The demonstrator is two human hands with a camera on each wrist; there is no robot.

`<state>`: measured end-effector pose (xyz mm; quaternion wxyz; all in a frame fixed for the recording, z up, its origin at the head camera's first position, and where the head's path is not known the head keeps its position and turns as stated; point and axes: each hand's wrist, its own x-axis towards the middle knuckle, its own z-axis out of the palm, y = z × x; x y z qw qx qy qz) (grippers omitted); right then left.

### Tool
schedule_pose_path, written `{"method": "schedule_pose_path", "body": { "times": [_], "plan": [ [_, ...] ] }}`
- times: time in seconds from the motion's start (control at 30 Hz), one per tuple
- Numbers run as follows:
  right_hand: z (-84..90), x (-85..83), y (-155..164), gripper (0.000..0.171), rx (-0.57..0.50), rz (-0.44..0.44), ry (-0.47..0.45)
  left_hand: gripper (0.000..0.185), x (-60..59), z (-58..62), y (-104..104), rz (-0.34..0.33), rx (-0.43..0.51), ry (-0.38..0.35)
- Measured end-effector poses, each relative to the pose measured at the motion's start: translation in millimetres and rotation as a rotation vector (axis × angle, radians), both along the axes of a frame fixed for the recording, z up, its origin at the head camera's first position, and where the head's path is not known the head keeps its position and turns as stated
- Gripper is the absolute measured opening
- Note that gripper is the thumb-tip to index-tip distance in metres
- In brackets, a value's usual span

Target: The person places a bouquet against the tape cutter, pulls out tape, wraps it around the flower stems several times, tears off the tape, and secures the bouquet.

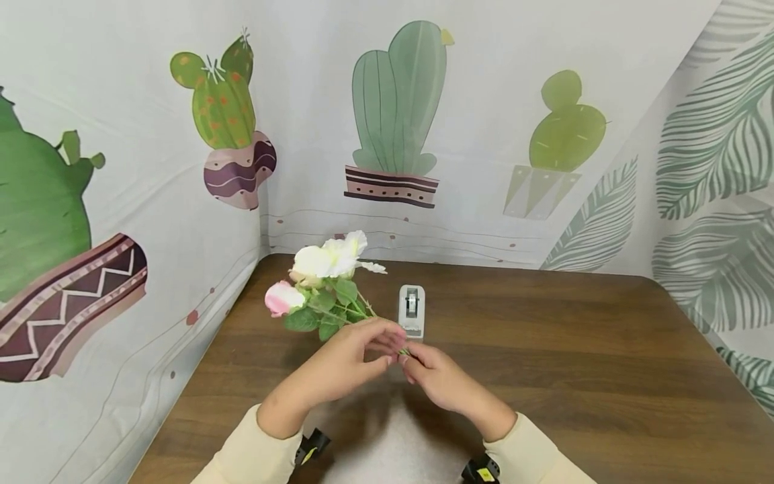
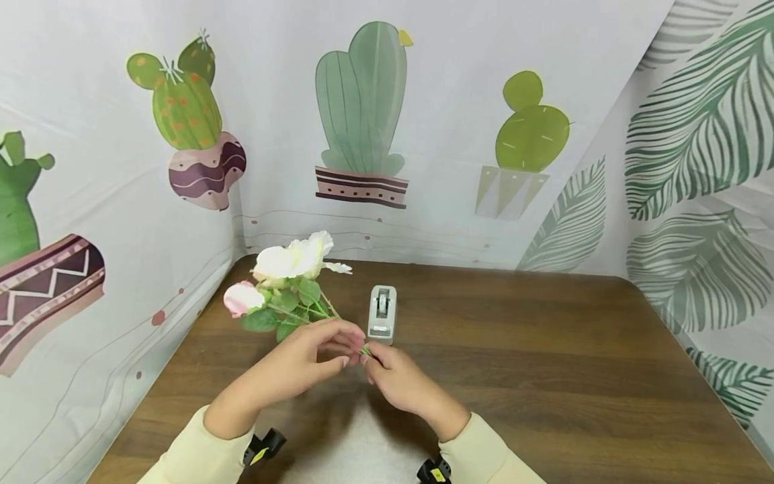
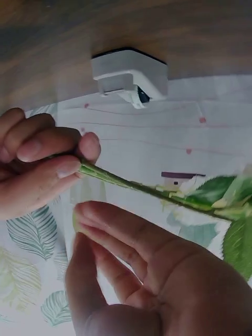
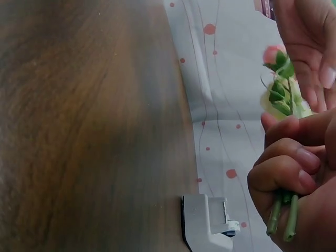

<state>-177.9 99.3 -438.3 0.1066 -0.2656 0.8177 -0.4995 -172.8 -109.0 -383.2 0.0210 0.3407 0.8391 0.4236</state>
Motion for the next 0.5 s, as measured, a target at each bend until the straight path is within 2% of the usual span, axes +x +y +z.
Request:
{"method": "schedule_pose_path", "body": {
  "times": [0.1, 0.17, 0.2, 0.27, 0.33, 0.4, 0.5],
  "plan": [
    [0.9, 1.8, -1, 0.024, 0.041, 0.033, 0.002, 0.050, 1.4, -1.4, 2, 0.056, -0.152, 0.217],
    [1.7, 3.0, -1, 0.023, 0.058, 0.049, 0.003, 0.055, 0.8, -4.1, 3, 0.103, -0.277, 0.357],
    [2.1, 3.5, -1, 0.022, 0.058, 0.057, 0.001, 0.055, 0.4, -5.6, 3, 0.124, -0.330, 0.400],
    [1.6, 3.9, -1, 0.022, 0.053, 0.072, -0.002, 0.051, -0.9, -9.5, 2, 0.166, -0.416, 0.455],
    [1.2, 3.6, -1, 0.022, 0.042, 0.089, -0.013, 0.040, -1.5, -12.3, 0, 0.201, -0.483, 0.475],
    [0.8, 2.7, 0, 0.022, 0.043, 0.097, -0.011, 0.029, -2.4, -14.1, -3, 0.208, -0.524, 0.473],
    [1.4, 0.9, 3, 0.022, 0.068, 0.105, 0.011, 0.015, -4.0, -14.3, -7, 0.184, -0.552, 0.455]
  ]
}}
